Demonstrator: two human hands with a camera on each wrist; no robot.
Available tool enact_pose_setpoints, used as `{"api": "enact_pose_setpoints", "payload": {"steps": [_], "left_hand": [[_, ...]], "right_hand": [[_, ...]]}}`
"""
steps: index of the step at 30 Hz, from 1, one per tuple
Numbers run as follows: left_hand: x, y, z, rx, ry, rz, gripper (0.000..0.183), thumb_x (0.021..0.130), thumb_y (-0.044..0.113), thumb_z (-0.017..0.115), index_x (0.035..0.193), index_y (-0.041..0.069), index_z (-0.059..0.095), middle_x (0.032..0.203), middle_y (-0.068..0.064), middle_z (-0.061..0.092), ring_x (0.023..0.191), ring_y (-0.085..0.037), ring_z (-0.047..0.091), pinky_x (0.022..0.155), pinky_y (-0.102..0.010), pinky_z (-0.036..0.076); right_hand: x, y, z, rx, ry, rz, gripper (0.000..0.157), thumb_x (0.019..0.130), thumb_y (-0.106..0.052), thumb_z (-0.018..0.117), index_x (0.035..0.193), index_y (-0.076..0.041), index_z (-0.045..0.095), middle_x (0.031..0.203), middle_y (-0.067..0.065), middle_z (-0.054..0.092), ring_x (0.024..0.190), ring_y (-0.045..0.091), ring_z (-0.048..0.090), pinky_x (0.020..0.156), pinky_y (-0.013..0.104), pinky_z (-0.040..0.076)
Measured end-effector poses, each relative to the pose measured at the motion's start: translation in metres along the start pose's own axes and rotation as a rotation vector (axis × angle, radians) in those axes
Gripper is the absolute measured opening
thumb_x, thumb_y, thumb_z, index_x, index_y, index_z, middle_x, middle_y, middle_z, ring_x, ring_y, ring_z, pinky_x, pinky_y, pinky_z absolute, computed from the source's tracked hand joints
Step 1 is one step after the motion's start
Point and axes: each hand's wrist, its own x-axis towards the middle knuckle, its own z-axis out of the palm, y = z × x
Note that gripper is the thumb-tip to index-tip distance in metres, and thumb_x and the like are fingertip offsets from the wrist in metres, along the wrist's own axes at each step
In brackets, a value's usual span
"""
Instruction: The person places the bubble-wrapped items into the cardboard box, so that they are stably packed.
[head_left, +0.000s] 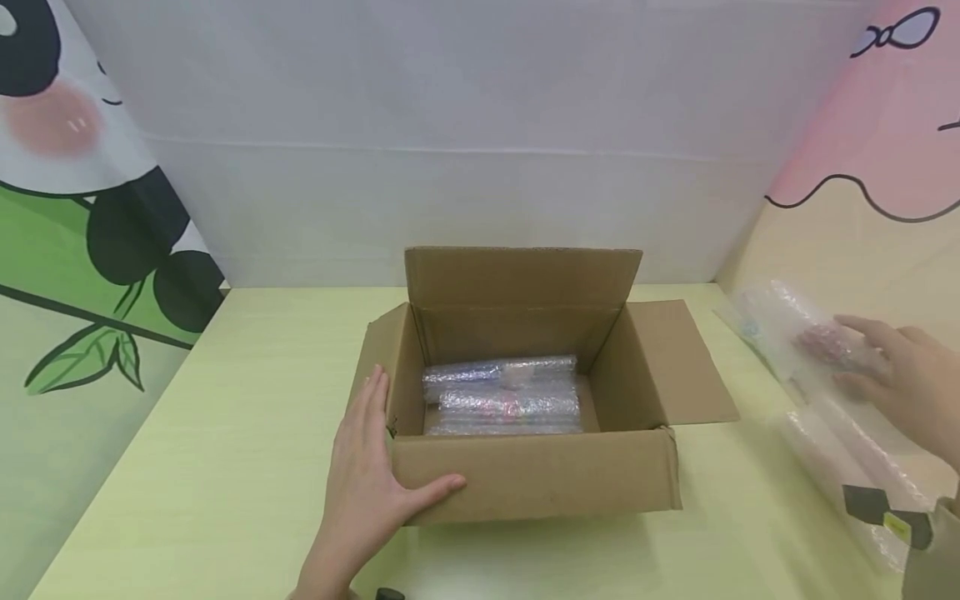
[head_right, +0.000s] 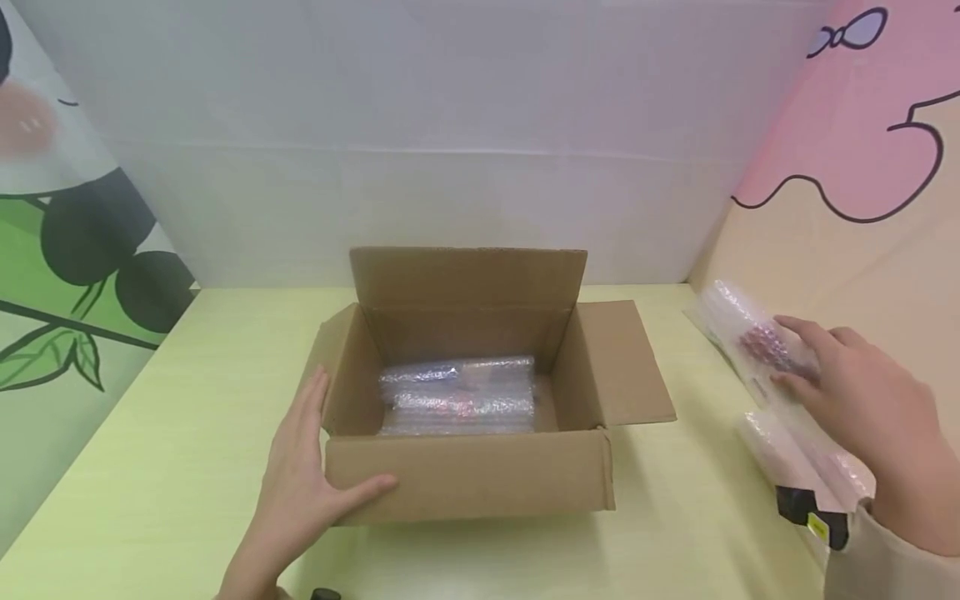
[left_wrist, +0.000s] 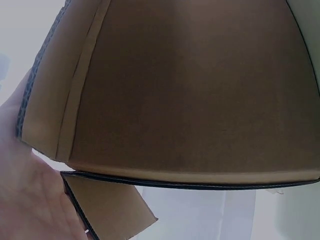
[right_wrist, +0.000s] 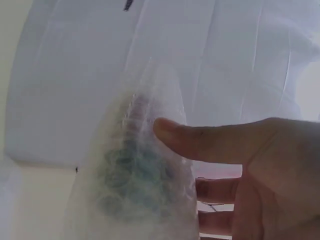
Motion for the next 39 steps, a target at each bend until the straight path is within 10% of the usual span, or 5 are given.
{"api": "enact_pose_setpoints", "payload": {"steps": [3, 21, 39], "left_hand": [[0.0, 0.0, 0.0, -0.001, -0.004, -0.006, 0.133, 0.059, 0.062, 0.083, 0.157, 0.014, 0.007, 0.164, -0.006, 0.011, 0.15, -0.033, 0.016, 0.116, -0.063, 0.02], [0.0, -0.001, 0.002, -0.008, 0.002, -0.006, 0.133, 0.059, 0.062, 0.083, 0.157, 0.015, 0.007, 0.164, -0.005, 0.01, 0.15, -0.032, 0.016, 0.116, -0.062, 0.02], [0.0, -0.002, 0.001, -0.001, 0.018, 0.007, 0.133, 0.057, 0.061, 0.084, 0.157, 0.014, 0.009, 0.164, -0.007, 0.013, 0.149, -0.033, 0.018, 0.116, -0.062, 0.021]], "right_hand": [[0.018, -0.012, -0.014, 0.022, 0.012, -0.062, 0.058, 0.086, -0.014, 0.072, 0.134, 0.006, 0.046, 0.105, 0.04, 0.056, 0.08, 0.048, 0.057, 0.049, 0.021, 0.038], [0.095, -0.122, -0.053, 0.079, -0.213, -0.289, 0.065, 0.082, -0.019, 0.077, 0.141, -0.029, 0.05, 0.125, 0.001, 0.064, 0.098, 0.019, 0.063, 0.072, 0.039, 0.049], [0.148, -0.212, -0.017, 0.085, -0.511, -0.6, 0.054, 0.086, -0.022, 0.073, 0.136, -0.023, 0.054, 0.123, -0.004, 0.064, 0.105, 0.014, 0.063, 0.088, 0.038, 0.053]]}}
